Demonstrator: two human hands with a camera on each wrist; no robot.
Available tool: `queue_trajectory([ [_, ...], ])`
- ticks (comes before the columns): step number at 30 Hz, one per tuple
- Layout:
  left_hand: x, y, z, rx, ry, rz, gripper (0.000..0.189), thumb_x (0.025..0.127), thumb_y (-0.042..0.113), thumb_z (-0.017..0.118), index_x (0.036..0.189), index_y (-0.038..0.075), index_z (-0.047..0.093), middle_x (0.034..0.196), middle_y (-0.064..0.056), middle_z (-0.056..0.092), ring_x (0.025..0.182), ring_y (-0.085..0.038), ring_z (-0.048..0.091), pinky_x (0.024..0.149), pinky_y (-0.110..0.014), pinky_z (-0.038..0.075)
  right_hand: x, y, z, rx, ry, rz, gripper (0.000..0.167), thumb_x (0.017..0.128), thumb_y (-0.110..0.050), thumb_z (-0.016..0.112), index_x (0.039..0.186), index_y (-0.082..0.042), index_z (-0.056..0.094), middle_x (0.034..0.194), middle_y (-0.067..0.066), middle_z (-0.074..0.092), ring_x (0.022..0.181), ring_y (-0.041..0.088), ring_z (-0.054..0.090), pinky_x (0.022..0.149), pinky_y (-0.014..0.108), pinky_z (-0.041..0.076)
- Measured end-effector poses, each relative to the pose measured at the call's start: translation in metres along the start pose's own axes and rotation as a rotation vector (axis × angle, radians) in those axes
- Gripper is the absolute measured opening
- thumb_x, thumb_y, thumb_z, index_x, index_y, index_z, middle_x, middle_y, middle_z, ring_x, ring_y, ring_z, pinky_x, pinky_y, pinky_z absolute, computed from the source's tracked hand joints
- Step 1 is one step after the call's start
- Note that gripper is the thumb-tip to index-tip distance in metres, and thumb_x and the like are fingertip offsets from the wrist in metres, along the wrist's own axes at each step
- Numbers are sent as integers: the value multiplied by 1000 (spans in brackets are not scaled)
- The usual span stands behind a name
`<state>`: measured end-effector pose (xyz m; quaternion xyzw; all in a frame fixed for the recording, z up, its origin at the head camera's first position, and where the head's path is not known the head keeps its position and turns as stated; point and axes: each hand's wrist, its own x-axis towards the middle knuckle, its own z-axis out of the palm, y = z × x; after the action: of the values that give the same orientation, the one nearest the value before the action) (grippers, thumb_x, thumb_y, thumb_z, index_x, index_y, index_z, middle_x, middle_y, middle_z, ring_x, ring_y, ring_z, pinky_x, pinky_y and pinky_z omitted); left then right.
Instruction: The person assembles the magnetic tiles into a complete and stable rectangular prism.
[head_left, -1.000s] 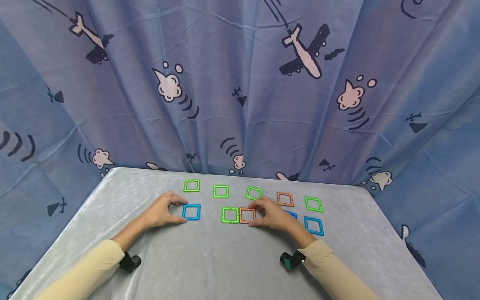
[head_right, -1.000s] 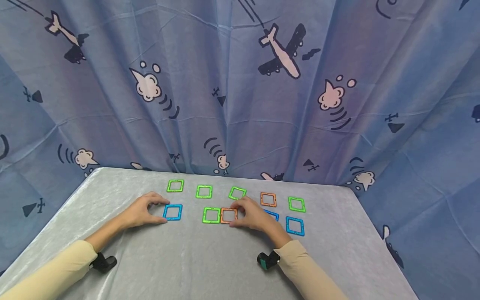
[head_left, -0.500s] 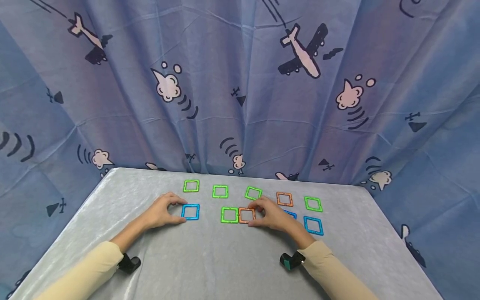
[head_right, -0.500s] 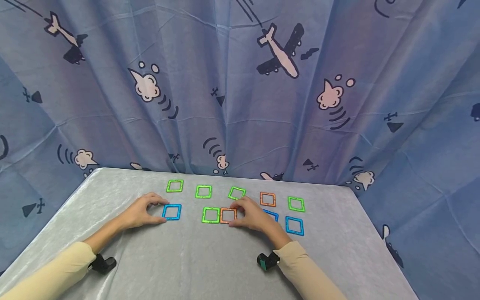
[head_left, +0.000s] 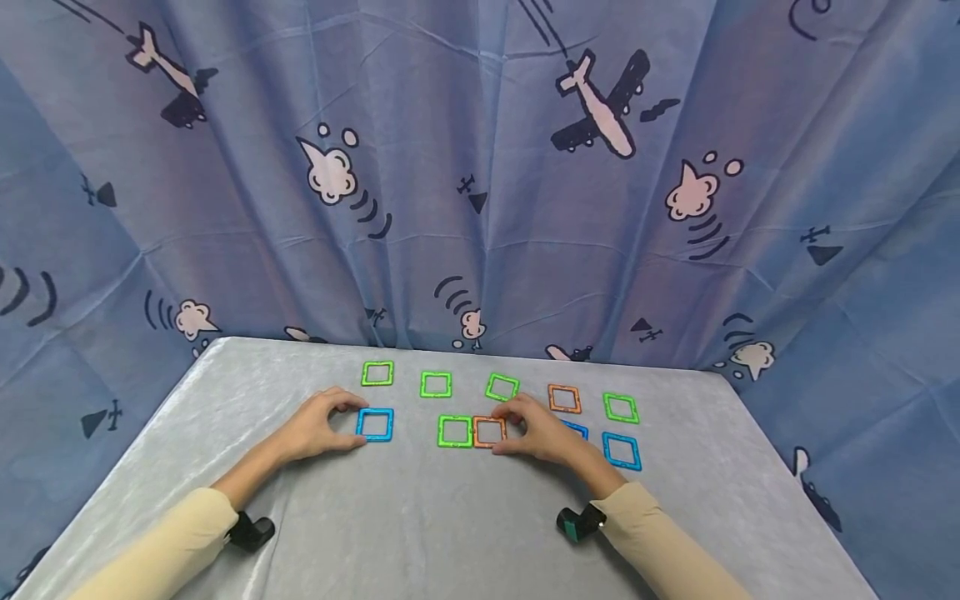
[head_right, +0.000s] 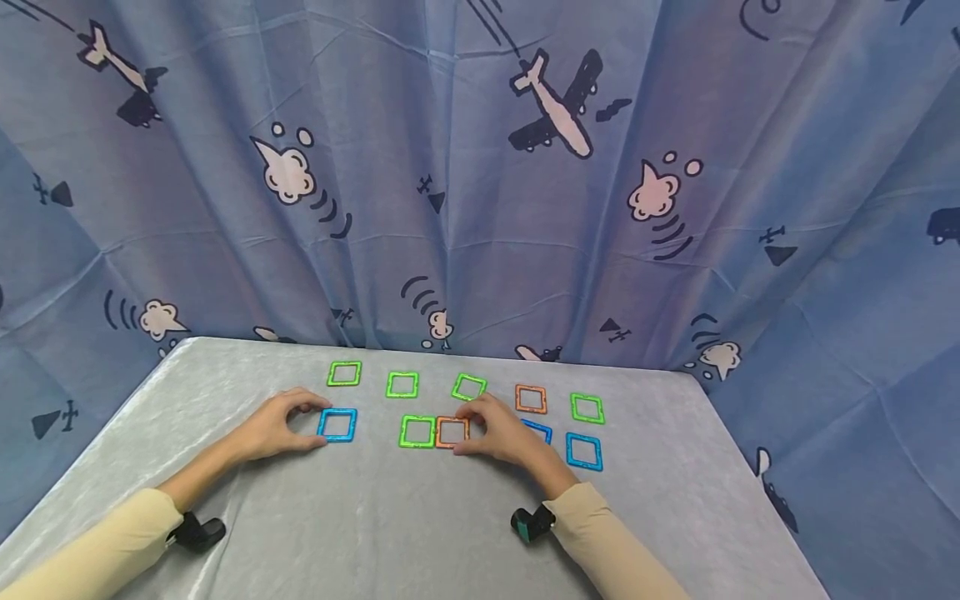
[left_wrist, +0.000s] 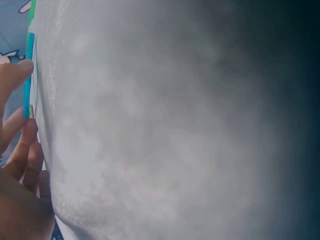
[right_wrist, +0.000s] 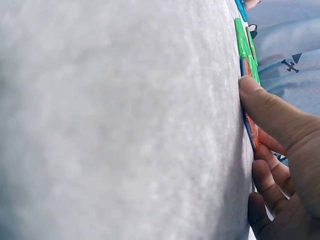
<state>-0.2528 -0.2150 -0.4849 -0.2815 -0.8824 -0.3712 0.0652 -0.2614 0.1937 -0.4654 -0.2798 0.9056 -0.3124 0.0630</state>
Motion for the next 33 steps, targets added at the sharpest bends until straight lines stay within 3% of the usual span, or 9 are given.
queue_trajectory([
  [16,1,3,-1,-65,10,-34,50,78,18,90,120,0,70,108,-1,70,94,-20,64,84,-38,53,-4,1,-2,8,3,-20,50,83,-31,87,123,-6,69,111,4,59,99,22,55,87,44,48],
  [33,4,8,-7,-131,28,-76,49,79,18,90,120,0,71,97,1,68,90,-25,64,75,-39,53,0,3,0,6,2,-29,51,82,-32,88,123,-7,69,111,3,59,99,21,55,87,43,48],
])
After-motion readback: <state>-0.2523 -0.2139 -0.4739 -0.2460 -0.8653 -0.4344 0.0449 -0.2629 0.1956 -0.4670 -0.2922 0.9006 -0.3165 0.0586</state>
